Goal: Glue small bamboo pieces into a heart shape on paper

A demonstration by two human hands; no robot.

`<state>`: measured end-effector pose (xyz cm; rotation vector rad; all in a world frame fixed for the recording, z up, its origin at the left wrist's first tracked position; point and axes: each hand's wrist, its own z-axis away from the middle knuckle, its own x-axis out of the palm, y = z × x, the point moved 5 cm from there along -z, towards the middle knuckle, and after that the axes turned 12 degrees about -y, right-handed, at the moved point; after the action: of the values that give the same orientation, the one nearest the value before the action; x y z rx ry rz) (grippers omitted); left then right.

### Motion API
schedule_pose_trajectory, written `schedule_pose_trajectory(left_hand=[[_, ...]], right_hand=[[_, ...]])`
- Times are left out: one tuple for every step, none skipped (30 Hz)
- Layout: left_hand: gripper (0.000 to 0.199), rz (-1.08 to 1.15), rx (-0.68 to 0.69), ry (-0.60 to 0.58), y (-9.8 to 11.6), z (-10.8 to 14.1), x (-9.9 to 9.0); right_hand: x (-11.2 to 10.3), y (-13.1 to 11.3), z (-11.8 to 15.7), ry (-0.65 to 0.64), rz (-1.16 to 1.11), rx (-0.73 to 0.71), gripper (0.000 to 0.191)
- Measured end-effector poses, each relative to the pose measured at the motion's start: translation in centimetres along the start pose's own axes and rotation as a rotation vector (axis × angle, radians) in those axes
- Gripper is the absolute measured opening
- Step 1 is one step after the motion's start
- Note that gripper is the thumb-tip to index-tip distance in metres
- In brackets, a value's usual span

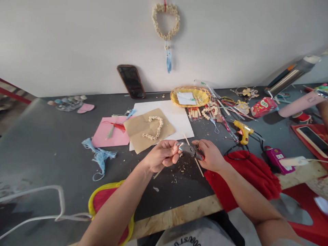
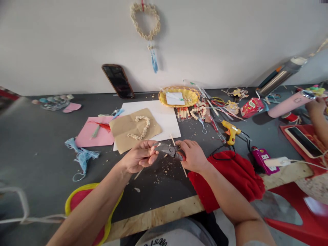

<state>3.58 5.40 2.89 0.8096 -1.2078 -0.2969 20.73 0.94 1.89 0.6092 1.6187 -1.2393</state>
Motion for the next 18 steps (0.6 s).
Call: schedule_pose_trajectory(left_hand=[[0.023, -0.006, -0.001, -0.012, 0.04, 0.04, 0.12], [0.023, -0.009, -0.002, -0.023, 0.07, 0.08, 0.23], [0.023, -0.012, -0.003, -0.032, 0.1, 0.12, 0.31], [0.024, -0.014, -0.005, -0.038, 0.12, 0.16, 0.36], [0.024, -0.016, -0.008, -0.042, 0.12, 0.19, 0.37], [0.023, -0.016, -0.011, -0.044, 0.11, 0.22, 0.36], [0.023, -0.013, -0.015, -0.045, 0.08, 0.24, 0.34], [0.023, -0.008, -0.019, -0.045, 0.04, 0.25, 0.3], [0.022, -0.002, -0.024, -0.045, -0.01, 0.25, 0.27], [0.022, 0.006, -0.027, -0.045, -0.07, 0.23, 0.24], [0.022, 0.015, -0.029, -0.044, -0.12, 0.21, 0.23], [0.022, 0.021, -0.031, -0.041, -0.18, 0.18, 0.22], [0.023, 0.023, -0.03, -0.033, -0.22, 0.14, 0.2], [0.024, 0.02, -0.028, -0.025, -0.26, 0.11, 0.19], [0.025, 0.013, -0.025, -0.018, -0.27, 0.07, 0.19], [0.026, 0.004, -0.021, -0.017, -0.26, 0.03, 0.22], [0.026, -0.007, -0.019, -0.02, -0.25, 0.01, 0.26], [0.026, -0.019, -0.017, -0.023, -0.21, -0.01, 0.29]], right_hand=[[-0.02, -0.01, -0.08, -0.006, -0.003, -0.011, 0.042], [-0.06, -0.01, -0.14, -0.009, -0.007, -0.02, 0.044], [-0.11, -0.01, -0.17, -0.011, -0.012, -0.026, 0.045], [-0.16, -0.01, -0.17, -0.012, -0.017, -0.032, 0.044], [-0.18, -0.03, -0.14, -0.016, -0.023, -0.037, 0.043], [-0.19, -0.06, -0.1, -0.023, -0.03, -0.042, 0.042], [-0.16, -0.08, -0.05, -0.032, -0.038, -0.044, 0.041], [-0.11, -0.1, 0.02, -0.042, -0.046, -0.044, 0.04], [-0.07, -0.11, 0.1, -0.047, -0.052, -0.042, 0.04], [-0.05, -0.13, 0.19, -0.046, -0.053, -0.039, 0.04], [-0.04, -0.15, 0.28, -0.039, -0.046, -0.034, 0.039], [-0.09, -0.15, 0.37, -0.022, -0.032, -0.024, 0.038], [-0.18, -0.16, 0.46, 0.002, -0.013, -0.01, 0.035], [-0.31, -0.2, 0.54, 0.03, 0.009, 0.001, 0.031], [-0.47, -0.28, 0.59, 0.056, 0.032, 0.005, 0.028], [-0.65, -0.39, 0.62, 0.079, 0.053, 0.002, 0.027], [-0.82, -0.5, 0.62, 0.096, 0.068, -0.005, 0.028], [-0.99, -0.55, 0.59, 0.109, 0.078, -0.012, 0.031]])
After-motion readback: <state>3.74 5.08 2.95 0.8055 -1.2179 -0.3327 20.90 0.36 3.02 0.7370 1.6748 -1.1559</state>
